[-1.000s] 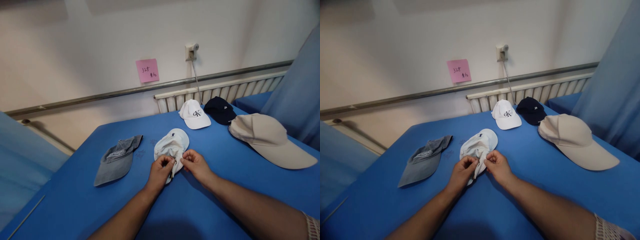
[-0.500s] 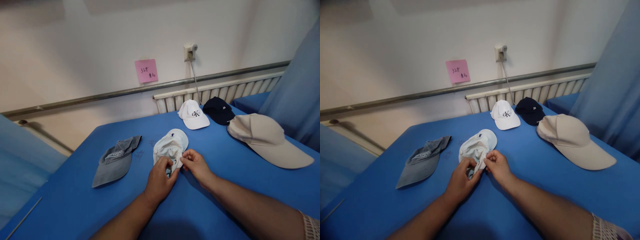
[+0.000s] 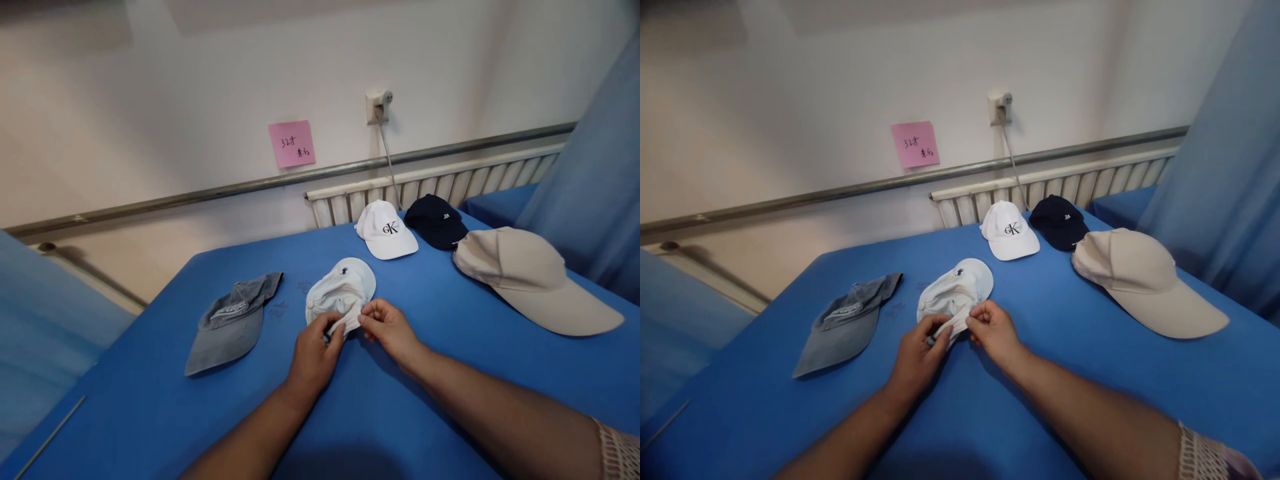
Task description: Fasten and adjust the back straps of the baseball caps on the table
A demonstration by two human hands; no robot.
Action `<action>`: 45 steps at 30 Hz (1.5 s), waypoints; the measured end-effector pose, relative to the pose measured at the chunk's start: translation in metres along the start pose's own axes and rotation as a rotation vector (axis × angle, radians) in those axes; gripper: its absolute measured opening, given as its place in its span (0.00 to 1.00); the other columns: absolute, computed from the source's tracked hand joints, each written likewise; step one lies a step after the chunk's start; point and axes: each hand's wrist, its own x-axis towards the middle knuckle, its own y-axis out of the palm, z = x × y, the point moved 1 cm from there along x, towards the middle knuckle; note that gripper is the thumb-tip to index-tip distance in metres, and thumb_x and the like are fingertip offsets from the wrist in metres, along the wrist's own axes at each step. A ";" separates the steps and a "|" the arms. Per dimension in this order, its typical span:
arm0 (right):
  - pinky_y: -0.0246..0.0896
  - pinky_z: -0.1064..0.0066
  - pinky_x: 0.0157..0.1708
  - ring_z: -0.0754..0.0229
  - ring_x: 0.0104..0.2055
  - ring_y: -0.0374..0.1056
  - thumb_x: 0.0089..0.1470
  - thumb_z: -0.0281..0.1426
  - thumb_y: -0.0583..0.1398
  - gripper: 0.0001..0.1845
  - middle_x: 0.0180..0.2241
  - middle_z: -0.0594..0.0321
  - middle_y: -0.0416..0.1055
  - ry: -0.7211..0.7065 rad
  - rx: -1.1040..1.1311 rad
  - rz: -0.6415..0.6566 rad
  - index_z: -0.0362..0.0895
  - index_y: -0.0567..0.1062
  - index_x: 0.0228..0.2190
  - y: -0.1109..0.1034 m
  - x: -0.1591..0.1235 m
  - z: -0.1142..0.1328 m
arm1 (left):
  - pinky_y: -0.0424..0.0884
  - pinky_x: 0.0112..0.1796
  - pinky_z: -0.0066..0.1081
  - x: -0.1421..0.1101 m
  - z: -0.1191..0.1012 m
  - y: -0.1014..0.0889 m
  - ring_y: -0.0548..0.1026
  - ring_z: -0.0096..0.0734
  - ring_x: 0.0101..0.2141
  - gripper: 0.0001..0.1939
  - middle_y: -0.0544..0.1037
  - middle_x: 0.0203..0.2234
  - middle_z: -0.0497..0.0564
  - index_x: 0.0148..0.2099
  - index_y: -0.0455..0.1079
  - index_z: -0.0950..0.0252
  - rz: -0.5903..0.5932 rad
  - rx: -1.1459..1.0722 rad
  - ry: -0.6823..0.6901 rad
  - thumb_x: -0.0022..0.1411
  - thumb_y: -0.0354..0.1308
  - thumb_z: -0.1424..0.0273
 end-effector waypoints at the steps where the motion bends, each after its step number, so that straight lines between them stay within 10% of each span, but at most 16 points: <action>1: 0.56 0.75 0.20 0.67 0.18 0.62 0.39 0.37 0.66 0.15 0.18 0.71 0.66 -0.008 -0.012 0.001 0.44 0.67 0.25 0.000 0.001 -0.001 | 0.68 0.40 0.30 0.002 0.002 -0.001 0.75 0.33 0.37 0.08 0.79 0.36 0.49 0.44 0.71 0.62 -0.029 -0.022 -0.023 0.64 0.54 0.66; 9: 0.51 0.75 0.18 0.67 0.17 0.56 0.47 0.34 0.61 0.14 0.17 0.73 0.61 -0.178 -0.273 -0.071 0.44 0.72 0.38 -0.012 0.010 -0.009 | 0.69 0.38 0.31 0.006 0.007 -0.002 0.76 0.34 0.35 0.11 0.78 0.34 0.50 0.43 0.71 0.64 -0.030 -0.091 -0.099 0.61 0.57 0.63; 15: 0.64 0.72 0.31 0.68 0.28 0.66 0.50 0.24 0.58 0.16 0.46 0.62 0.69 -0.426 -0.581 0.205 0.47 0.73 0.42 -0.020 0.012 -0.001 | 0.69 0.36 0.33 0.001 0.002 0.003 0.74 0.33 0.33 0.12 0.76 0.34 0.49 0.45 0.68 0.63 0.058 0.062 -0.032 0.59 0.59 0.67; 22: 0.60 0.70 0.38 0.61 0.38 0.66 0.49 0.21 0.60 0.13 0.39 0.63 0.68 -0.578 -0.978 0.292 0.46 0.69 0.37 -0.021 0.004 0.016 | 0.69 0.40 0.35 -0.005 -0.007 -0.001 0.72 0.35 0.37 0.11 0.74 0.35 0.52 0.43 0.65 0.64 -0.022 0.245 0.358 0.58 0.53 0.81; 31: 0.50 0.71 0.30 0.60 0.32 0.64 0.47 0.22 0.58 0.09 0.34 0.63 0.69 -0.565 -1.323 0.021 0.45 0.66 0.33 -0.017 0.010 0.017 | 0.67 0.41 0.37 -0.012 -0.020 -0.002 0.71 0.37 0.40 0.16 0.77 0.40 0.55 0.50 0.68 0.66 -0.131 0.374 0.738 0.61 0.53 0.83; 40: 0.50 0.68 0.31 0.56 0.33 0.66 0.51 0.18 0.54 0.10 0.33 0.55 0.70 -0.446 -1.476 0.026 0.43 0.70 0.32 -0.045 0.024 0.025 | 0.62 0.56 0.45 -0.016 -0.028 -0.006 0.66 0.43 0.56 0.25 0.74 0.51 0.53 0.50 0.70 0.59 0.357 0.179 0.534 0.52 0.51 0.83; 45: 0.54 0.69 0.35 0.57 0.36 0.67 0.51 0.17 0.53 0.13 0.36 0.57 0.70 -0.479 -1.272 -0.006 0.44 0.70 0.34 -0.047 0.022 0.028 | 0.64 0.54 0.45 -0.007 -0.014 -0.015 0.71 0.41 0.51 0.15 0.76 0.47 0.55 0.48 0.70 0.61 -0.005 -0.029 0.338 0.59 0.51 0.76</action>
